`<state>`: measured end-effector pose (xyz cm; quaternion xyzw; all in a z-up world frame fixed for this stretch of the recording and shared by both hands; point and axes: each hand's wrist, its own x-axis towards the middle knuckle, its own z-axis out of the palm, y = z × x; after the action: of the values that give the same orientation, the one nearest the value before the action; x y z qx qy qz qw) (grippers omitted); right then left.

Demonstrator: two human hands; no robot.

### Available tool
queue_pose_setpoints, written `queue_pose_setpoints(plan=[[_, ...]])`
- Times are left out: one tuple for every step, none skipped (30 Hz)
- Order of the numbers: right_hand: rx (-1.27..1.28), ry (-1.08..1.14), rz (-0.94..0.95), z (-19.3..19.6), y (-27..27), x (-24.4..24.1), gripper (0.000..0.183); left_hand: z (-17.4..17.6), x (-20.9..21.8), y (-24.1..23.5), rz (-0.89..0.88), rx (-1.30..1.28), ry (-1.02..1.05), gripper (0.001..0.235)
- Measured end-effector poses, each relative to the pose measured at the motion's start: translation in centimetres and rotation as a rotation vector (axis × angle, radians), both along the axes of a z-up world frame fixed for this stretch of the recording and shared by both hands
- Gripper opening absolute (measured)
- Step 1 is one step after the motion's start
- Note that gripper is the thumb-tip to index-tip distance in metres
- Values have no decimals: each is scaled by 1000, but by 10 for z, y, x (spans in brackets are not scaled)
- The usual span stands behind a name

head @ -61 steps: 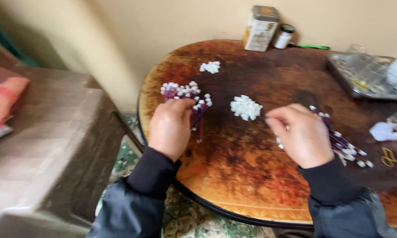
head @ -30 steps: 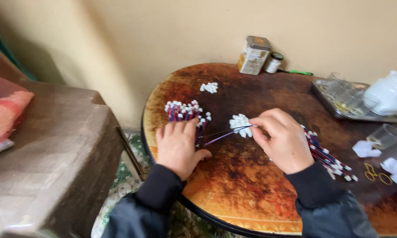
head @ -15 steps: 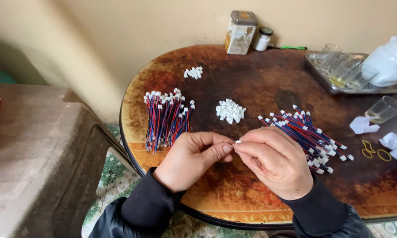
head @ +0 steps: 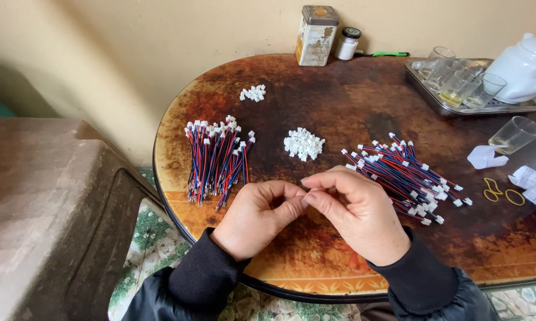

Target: Assembling small electronic wire connectors by hand

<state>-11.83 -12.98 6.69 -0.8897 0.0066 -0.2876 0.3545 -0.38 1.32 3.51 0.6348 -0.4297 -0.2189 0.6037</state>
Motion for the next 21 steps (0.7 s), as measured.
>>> queue_pose_setpoints(plan=[[0,1,1,2,-1,-1,16,0,1,1,1,0,1,16],[23,15,-60,4,-1,-2,17,1,2,2,31,59,-17,15],[47,29,-120,6,-2,-3,18,1,2,3,62,119,-36,14],[46,30,-117,5,-7,-5,18,1,7,5,65,119,-34,14],[157,21,-138,4,-13,-6,17,1,12,7,96,168,-28,14],[268,13,-159,3,-19,-8,17,1,17,9,128,217,-22,13],[266,14,-155,-1,-25,-6,17,0,21,12,132,215,-20,13],[354,76,-199,-5,-32,-5,19,-2,26,14,154,243,-27,14],[444,136,-245,-10,-39,-5,21,-3,30,16,174,272,-35,15],[444,136,-243,-6,-35,-4,21,-2,29,17,177,271,-35,15],[237,144,-296,-3,-30,-5,21,-1,27,17,191,322,-70,16],[29,150,-347,-1,-26,-5,22,0,25,18,205,374,-105,16],[32,155,-345,2,-20,-5,22,-1,24,16,205,378,-101,16],[-292,11,-320,5,-14,-5,21,-2,23,15,207,389,-189,18],[-614,-129,-283,8,-7,-5,21,-4,22,13,208,401,-275,19],[-610,-122,-281,5,-2,-3,21,-5,18,13,206,407,-268,19],[-578,-60,-187,3,2,0,20,-6,16,11,200,347,-304,18],[-546,1,-93,1,6,4,20,-7,14,9,193,287,-340,17],[-544,3,-94,-5,5,5,20,-2,11,9,191,288,-338,17],[-429,103,-80,-11,4,6,15,4,8,10,198,298,-276,16],[-315,202,-64,-17,3,8,12,9,6,10,206,305,-213,16]])
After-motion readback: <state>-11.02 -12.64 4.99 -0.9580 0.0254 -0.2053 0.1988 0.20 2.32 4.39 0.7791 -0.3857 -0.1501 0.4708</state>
